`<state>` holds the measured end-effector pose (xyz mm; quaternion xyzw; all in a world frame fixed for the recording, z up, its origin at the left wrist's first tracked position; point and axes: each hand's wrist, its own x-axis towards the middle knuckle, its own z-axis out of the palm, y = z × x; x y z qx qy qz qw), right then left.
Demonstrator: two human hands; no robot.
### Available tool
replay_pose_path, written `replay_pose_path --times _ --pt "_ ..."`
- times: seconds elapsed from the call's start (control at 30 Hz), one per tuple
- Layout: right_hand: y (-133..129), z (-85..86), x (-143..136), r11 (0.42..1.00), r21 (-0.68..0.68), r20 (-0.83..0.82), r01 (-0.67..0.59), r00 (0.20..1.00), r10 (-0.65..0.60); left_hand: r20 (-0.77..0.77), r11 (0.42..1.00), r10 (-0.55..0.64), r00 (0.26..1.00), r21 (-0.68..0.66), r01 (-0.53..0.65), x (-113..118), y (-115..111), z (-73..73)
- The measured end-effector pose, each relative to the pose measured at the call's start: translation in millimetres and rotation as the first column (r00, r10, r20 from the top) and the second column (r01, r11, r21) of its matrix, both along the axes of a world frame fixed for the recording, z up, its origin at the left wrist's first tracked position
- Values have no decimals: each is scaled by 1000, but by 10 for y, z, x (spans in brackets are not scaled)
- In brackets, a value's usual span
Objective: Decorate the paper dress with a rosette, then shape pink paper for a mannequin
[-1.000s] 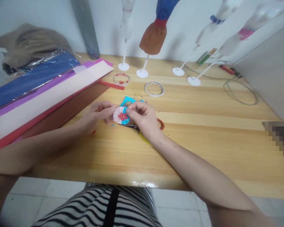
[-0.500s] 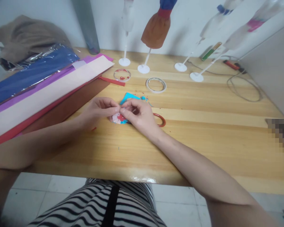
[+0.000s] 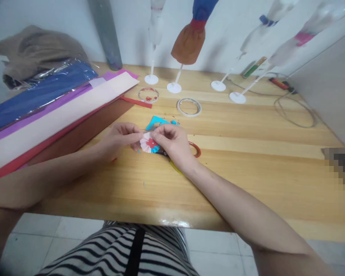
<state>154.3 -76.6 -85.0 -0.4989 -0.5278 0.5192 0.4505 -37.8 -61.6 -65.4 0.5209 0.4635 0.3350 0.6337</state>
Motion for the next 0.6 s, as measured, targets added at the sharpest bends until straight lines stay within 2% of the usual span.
replay_pose_path --times 0.17,0.37,0.6 --pt "15 -31 2 999 -34 -62 14 998 -16 117 998 -49 992 -43 54 -29 12 -60" --pt "10 -5 -14 997 -79 -171 19 985 -32 93 983 -172 981 -53 177 3 -11 -60" --pt "13 28 -23 995 -99 -196 12 980 -31 121 987 -132 984 -74 142 13 -3 -69"
